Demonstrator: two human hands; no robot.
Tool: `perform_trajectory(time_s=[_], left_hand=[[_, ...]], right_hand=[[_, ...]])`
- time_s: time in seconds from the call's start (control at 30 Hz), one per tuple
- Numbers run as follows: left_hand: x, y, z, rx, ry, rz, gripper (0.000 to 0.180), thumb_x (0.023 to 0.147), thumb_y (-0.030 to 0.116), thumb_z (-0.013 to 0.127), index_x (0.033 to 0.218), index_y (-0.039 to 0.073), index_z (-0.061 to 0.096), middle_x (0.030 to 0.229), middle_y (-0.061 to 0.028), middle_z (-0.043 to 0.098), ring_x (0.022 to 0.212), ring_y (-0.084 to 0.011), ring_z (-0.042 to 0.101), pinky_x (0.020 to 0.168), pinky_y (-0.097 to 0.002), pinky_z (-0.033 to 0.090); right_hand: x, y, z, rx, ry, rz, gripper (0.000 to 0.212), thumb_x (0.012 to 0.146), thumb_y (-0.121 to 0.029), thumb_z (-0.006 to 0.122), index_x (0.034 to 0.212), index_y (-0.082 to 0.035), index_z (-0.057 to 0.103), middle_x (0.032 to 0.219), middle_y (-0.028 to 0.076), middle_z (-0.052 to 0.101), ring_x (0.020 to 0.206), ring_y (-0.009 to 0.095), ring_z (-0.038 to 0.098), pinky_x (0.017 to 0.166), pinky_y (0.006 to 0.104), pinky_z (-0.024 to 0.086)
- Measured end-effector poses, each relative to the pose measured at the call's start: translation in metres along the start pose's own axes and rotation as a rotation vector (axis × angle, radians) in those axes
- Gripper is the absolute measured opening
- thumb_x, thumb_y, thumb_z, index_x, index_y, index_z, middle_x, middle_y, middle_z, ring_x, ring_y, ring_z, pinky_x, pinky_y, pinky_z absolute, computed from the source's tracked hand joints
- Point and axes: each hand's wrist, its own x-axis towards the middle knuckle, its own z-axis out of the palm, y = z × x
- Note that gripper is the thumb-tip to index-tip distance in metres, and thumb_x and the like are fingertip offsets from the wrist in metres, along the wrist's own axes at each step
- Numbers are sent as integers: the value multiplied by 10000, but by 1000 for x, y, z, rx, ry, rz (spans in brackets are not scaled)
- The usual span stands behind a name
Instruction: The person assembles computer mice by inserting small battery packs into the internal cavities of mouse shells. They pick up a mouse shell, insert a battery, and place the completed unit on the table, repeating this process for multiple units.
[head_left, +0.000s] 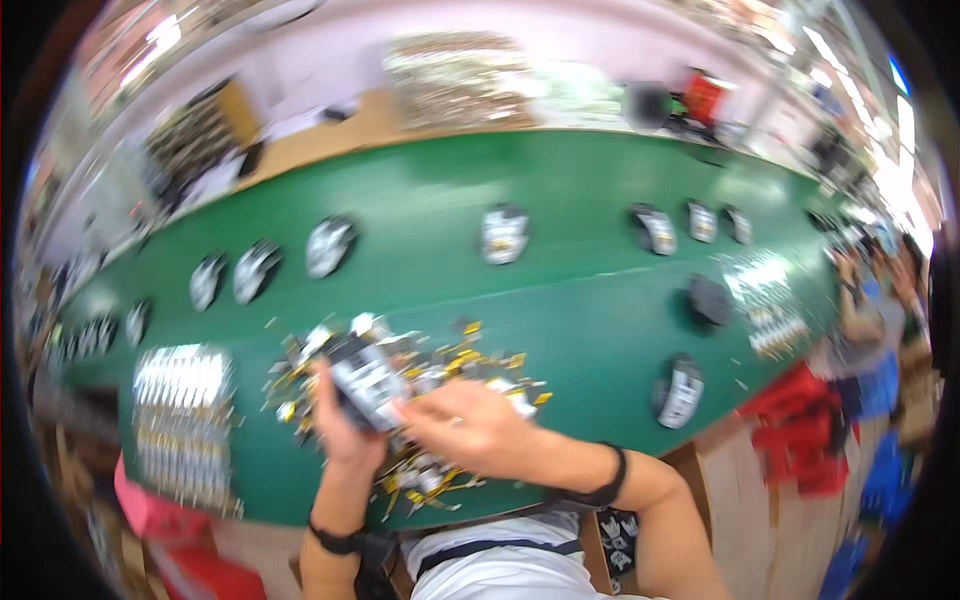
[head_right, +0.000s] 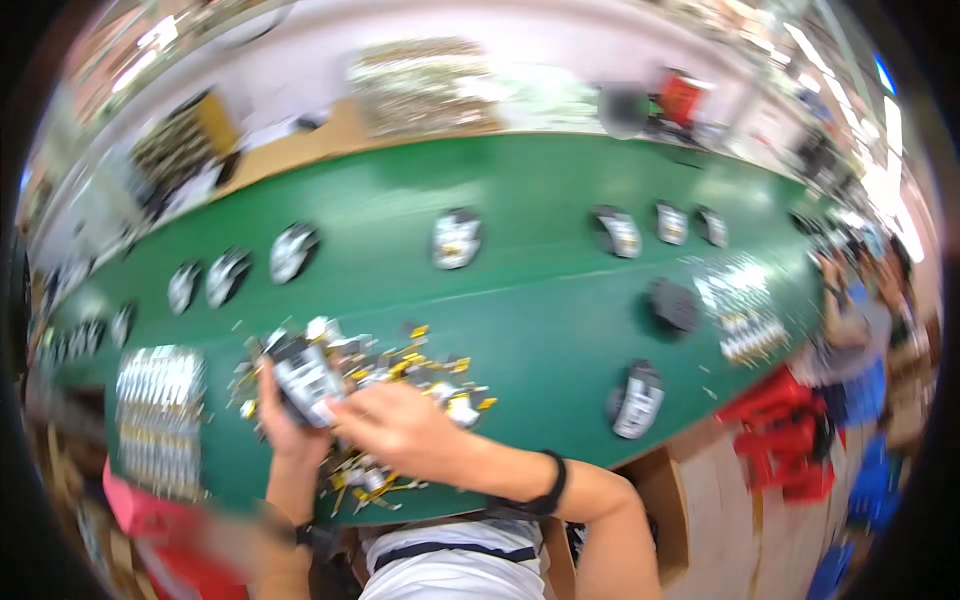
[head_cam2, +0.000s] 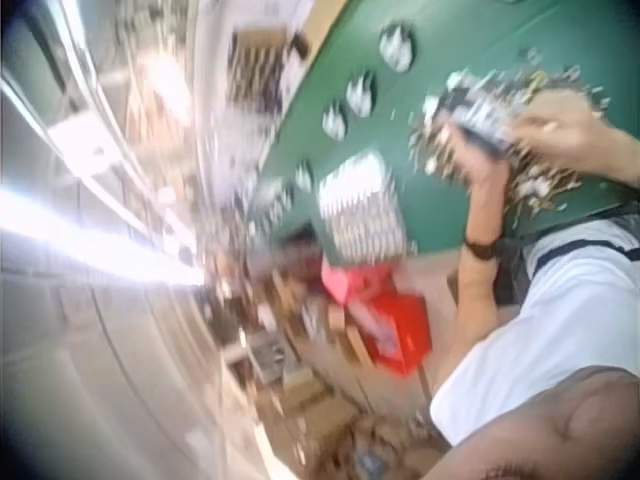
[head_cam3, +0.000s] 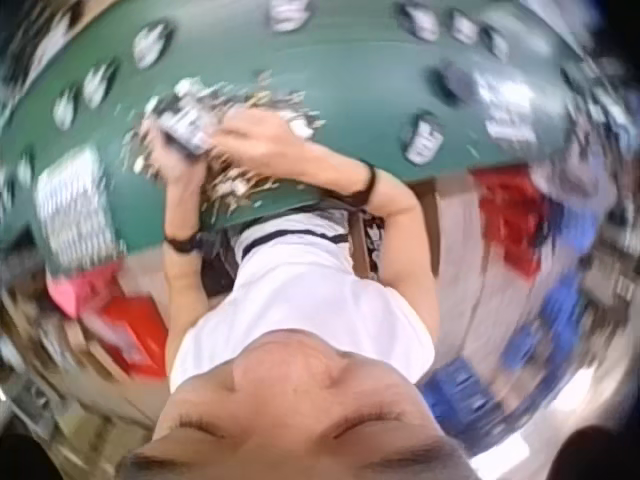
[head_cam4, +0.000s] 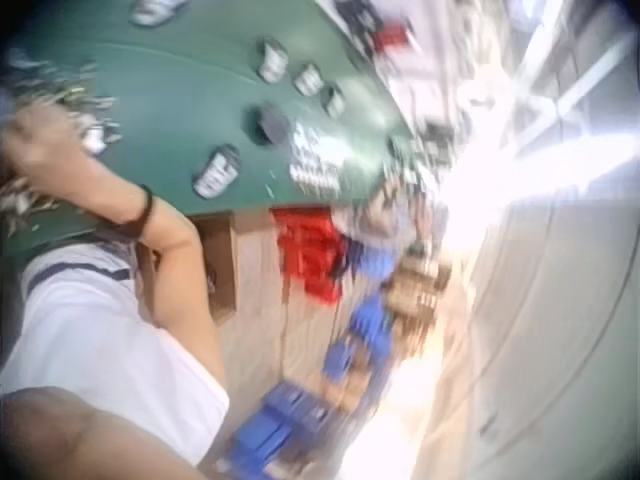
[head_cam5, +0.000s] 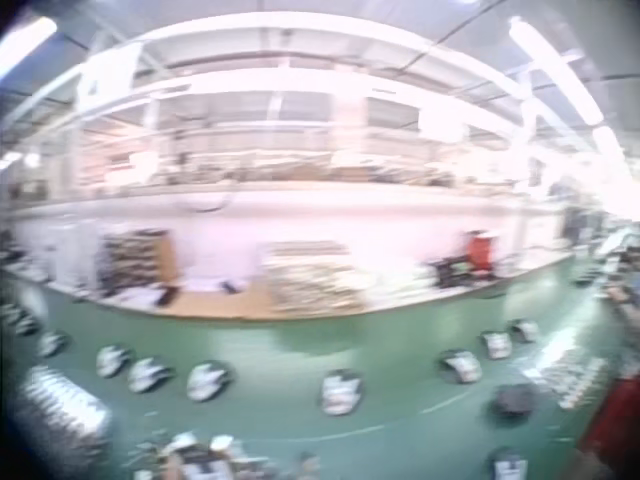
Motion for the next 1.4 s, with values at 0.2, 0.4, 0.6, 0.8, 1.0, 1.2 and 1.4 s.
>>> perform_trajectory(time_s=[0.2, 0.4, 0.6, 0.8, 1.0, 1.2, 1.4], left_hand=[[-13, 8, -10, 64, -265, 41, 659, 996, 603, 249, 1423, 113, 354, 1123, -171, 616, 900, -306, 677, 778, -403, 571], [-12, 0, -5, -68, -352, -143, 713, 984, 632, 209, 1326, 54, 448, 1141, -207, 605, 891, -324, 678, 776, -423, 575], [-8, 1, -2, -36, -345, -51, 725, 983, 635, 202, 1325, 45, 447, 1148, -193, 608, 901, -318, 682, 790, -424, 580], [-7, -18, -19, 75, -186, -86, 644, 1012, 550, 292, 1368, 26, 410, 1148, -166, 613, 946, -255, 671, 844, -386, 555], [-20, -13, -8, 267, -325, 38, 489, 1051, 413, 375, 1385, 56, 376, 1153, -19, 536, 1018, -81, 520, 900, -245, 440], [-21, -13, -3, 165, -292, -72, 475, 1048, 424, 379, 1368, 74, 386, 1101, -14, 522, 991, -72, 508, 864, -228, 440], [-6, -14, -19, 12, -191, -34, 549, 1027, 494, 333, 1294, 35, 471, 1098, -148, 647, 963, -216, 666, 852, -350, 548]], right_hand=[[10, -10, 3, 17, -20, -73, 331, 725, -91, 756, 1043, -19, 697, 838, 44, 634, 639, 177, 596, 519, 295, 467], [3, -6, -5, 85, 5, -136, 266, 729, -69, 761, 988, -30, 714, 863, 62, 637, 663, 196, 616, 522, 296, 481], [2, 3, 0, 150, 57, -8, 302, 685, -75, 819, 966, -49, 713, 858, 67, 662, 651, 197, 617, 525, 298, 483], [-4, -7, 3, 16, -8, 85, 240, 656, -24, 826, 875, -57, 733, 784, 70, 660, 653, 212, 625, 556, 302, 500], [-7, 2, -7, 418, -107, 522, 238, 596, -54, 849, 739, -37, 660, 708, 63, 632, 644, 190, 604, 601, 288, 470], [-9, 0, 4, 272, 35, 472, 237, 623, -36, 819, 739, -35, 612, 725, 84, 628, 653, 195, 597, 610, 297, 464], [5, -14, -6, 0, -155, 128, 274, 652, -59, 824, 883, -51, 676, 915, 91, 666, 771, 262, 645, 681, 347, 523]])
